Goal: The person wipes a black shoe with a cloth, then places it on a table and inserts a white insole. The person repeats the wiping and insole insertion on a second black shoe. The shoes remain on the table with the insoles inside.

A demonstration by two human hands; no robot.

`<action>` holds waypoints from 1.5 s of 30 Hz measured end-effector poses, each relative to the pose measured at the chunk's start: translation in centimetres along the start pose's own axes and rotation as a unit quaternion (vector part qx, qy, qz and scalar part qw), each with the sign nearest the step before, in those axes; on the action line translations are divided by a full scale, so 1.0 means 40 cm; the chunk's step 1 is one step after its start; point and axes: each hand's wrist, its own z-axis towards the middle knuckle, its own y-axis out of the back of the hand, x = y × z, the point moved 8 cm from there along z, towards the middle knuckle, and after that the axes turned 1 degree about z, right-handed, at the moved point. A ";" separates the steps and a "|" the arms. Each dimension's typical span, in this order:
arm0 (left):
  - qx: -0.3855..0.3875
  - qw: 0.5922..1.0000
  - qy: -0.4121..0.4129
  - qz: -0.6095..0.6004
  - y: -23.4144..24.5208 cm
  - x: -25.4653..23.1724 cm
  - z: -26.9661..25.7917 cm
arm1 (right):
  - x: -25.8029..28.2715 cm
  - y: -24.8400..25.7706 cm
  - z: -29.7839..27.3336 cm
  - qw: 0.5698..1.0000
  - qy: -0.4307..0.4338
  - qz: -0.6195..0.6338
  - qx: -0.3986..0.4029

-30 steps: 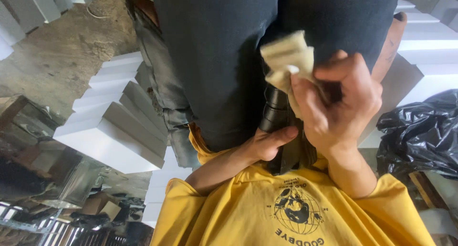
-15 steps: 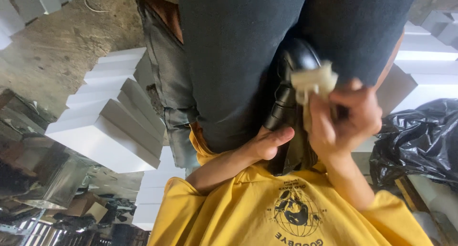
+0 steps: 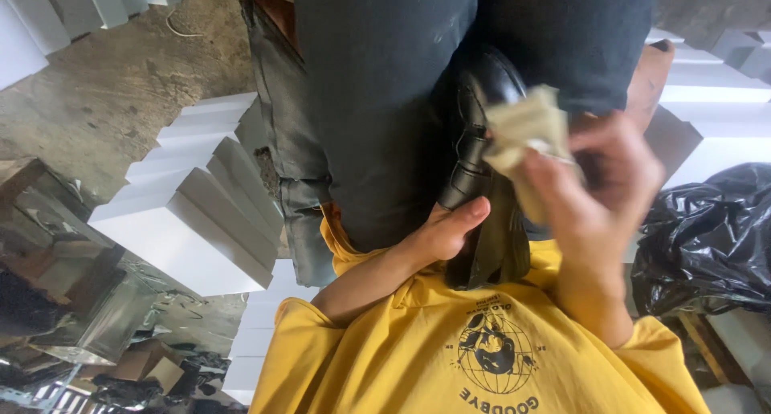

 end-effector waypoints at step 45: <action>-0.132 0.965 0.210 0.082 0.106 0.107 -0.009 | 0.024 -0.049 0.059 0.999 0.011 -0.040 -0.001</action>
